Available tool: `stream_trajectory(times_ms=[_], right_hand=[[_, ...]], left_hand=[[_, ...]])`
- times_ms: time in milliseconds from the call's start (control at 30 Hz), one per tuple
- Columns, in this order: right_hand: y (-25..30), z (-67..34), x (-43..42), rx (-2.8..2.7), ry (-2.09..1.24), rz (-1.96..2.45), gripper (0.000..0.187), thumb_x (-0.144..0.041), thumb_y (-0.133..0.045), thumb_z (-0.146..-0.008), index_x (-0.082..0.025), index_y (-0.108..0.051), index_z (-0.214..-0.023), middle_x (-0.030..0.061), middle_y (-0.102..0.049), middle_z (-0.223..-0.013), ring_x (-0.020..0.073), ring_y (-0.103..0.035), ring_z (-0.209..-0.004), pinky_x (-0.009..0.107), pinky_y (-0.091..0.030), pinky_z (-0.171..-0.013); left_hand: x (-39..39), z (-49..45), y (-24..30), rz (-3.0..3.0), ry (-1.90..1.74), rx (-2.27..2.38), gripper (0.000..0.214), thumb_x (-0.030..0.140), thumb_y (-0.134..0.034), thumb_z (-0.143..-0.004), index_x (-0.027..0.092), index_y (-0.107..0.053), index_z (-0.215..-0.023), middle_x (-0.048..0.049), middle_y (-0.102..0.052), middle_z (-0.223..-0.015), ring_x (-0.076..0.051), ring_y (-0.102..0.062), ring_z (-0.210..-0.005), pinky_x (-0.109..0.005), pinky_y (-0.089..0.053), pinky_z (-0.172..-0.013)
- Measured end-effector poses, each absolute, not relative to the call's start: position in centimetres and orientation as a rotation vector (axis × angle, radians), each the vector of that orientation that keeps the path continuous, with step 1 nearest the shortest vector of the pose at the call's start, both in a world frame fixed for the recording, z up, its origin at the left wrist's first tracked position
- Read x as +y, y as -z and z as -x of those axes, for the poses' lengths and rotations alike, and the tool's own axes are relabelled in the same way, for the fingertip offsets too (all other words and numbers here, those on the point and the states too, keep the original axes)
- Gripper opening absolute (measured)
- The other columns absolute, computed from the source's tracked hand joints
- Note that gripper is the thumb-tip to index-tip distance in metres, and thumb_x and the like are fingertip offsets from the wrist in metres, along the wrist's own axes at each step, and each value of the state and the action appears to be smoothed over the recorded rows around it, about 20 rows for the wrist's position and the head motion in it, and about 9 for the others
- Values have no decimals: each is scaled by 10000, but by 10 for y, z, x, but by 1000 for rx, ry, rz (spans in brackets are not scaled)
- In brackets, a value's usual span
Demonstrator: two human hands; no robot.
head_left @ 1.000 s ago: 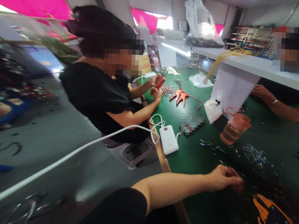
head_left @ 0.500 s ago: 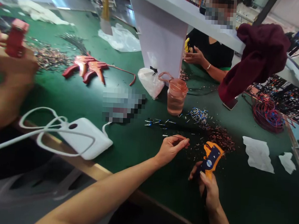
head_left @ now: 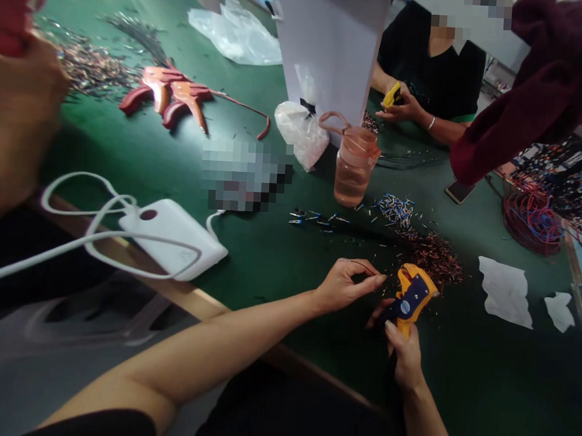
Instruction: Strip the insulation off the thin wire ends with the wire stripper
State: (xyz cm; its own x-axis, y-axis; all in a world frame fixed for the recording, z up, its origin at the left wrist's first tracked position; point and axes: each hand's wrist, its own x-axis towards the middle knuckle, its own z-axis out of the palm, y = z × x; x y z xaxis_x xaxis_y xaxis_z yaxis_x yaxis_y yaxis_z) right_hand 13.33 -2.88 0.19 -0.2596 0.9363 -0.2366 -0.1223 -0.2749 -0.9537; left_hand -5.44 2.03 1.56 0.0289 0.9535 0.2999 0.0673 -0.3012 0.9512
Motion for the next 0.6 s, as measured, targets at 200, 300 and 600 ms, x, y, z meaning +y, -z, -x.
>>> stream_trajectory(times_ms=[200,300,600], right_hand=[[-8,-131,-31,-1250,-1548,1239,270,-437,-686,-813,-177,-712,-880,47,-682,-781,191,-593,-749,314,-488,-718],[-9,-130,-32,-1238,-1537,1251,259,-438,-705,-795,-189,-710,-866,40,-671,-777,187,-576,-736,309,-484,-699],[-10,-127,-32,-1234,-1489,1294,306,-468,-705,-779,-185,-688,-894,25,-635,-727,184,-547,-676,319,-485,-650]], left_hand=[[17,50,-16,-1524,-1398,1009,239,283,-653,-849,135,-731,-679,-79,-741,-663,-149,-673,-581,-218,-516,-562],[16,49,-16,-1518,-1379,1011,248,307,-651,-850,143,-733,-682,-80,-745,-669,-153,-676,-584,-228,-525,-568],[15,48,-16,-1522,-1398,983,241,314,-663,-848,147,-740,-692,-87,-753,-679,-160,-698,-610,-224,-549,-589]])
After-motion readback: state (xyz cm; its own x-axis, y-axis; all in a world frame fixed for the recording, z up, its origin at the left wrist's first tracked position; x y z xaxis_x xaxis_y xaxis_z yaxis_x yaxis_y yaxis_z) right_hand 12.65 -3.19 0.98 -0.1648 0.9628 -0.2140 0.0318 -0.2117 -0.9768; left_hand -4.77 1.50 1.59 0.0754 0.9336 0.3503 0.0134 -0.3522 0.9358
